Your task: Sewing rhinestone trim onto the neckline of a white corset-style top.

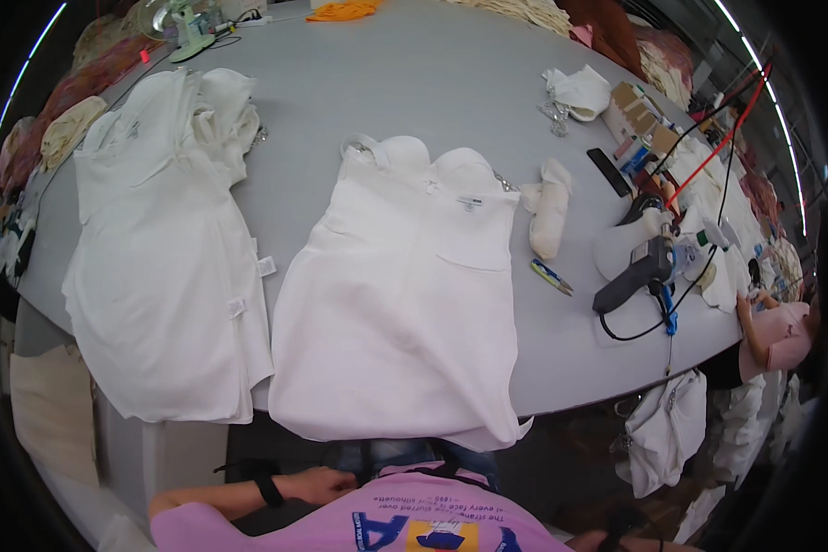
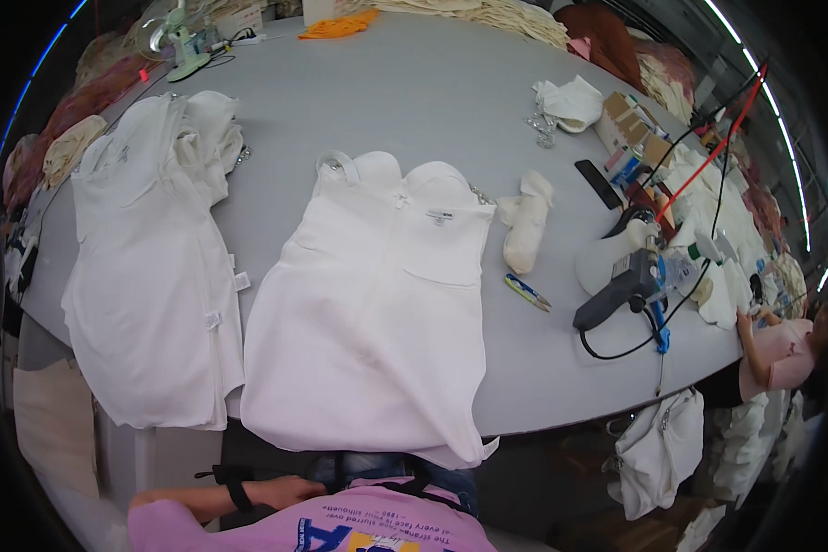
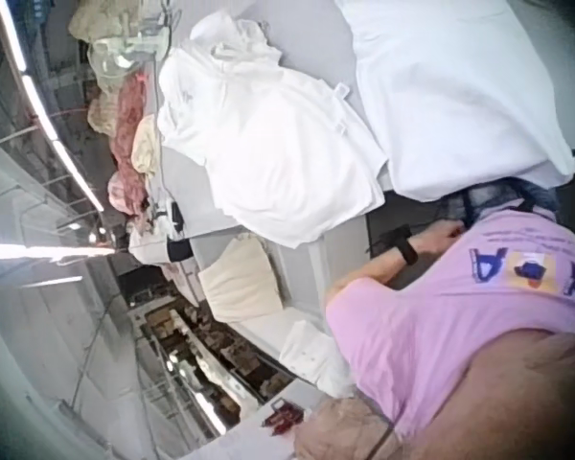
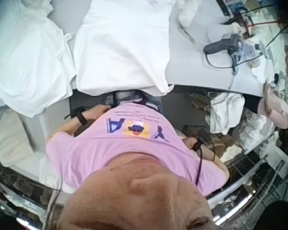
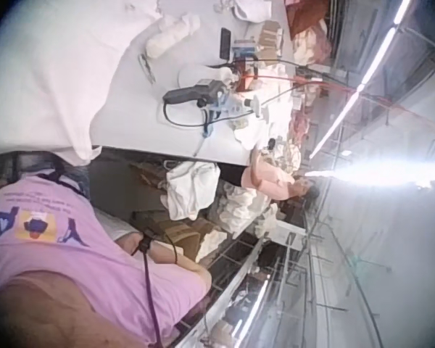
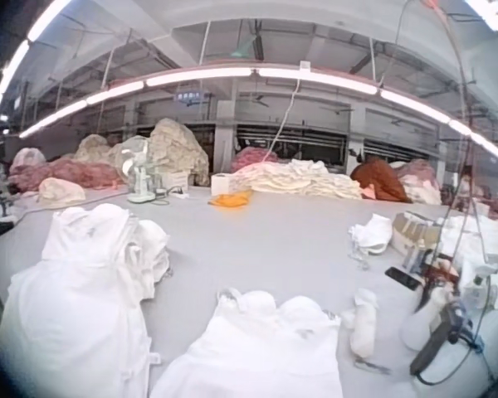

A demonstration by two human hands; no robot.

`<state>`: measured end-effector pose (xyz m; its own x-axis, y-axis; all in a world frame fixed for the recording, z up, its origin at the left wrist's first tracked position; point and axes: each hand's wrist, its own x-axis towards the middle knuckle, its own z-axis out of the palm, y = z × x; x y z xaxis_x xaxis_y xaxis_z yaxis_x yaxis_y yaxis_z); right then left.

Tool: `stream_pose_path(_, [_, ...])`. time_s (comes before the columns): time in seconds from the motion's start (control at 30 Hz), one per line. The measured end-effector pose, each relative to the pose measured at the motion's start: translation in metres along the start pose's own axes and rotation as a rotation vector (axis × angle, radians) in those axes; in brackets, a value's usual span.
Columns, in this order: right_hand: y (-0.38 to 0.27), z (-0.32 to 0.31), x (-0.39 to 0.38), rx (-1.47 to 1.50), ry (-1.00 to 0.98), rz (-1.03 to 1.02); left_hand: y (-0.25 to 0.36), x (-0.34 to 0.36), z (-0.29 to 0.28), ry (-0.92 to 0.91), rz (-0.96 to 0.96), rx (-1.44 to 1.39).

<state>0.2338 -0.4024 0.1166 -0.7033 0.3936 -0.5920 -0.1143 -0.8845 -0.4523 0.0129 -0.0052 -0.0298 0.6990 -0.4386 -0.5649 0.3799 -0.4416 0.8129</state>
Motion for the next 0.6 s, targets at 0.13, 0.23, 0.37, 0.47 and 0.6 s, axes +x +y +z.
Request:
stream_pose_path(0.13, [-0.009, 0.002, -0.029, 0.124, -0.160, 0.097, -0.003, 0.010, -0.009, -0.106, -0.021, 0.034])
stream_pose_path(0.23, [-0.039, -0.017, -0.042, 0.083, -0.050, 0.102, -0.004, 0.020, -0.012, -0.108, 0.028, 0.052])
stream_pose_path(0.37, [-0.105, -0.064, -0.025, -0.076, 0.275, -0.018, 0.011, 0.020, -0.020, -0.066, 0.107, 0.047])
stream_pose_path(0.47, [-0.169, -0.096, -0.015, -0.603, 0.737, 0.016, 0.023, 0.015, -0.025, 0.039, 0.196, 0.100])
stream_pose_path(0.6, [-0.206, -0.157, -0.015, -0.367, 1.182, -0.684, 0.095, -0.003, -0.069, 0.010, 0.346, 0.036])
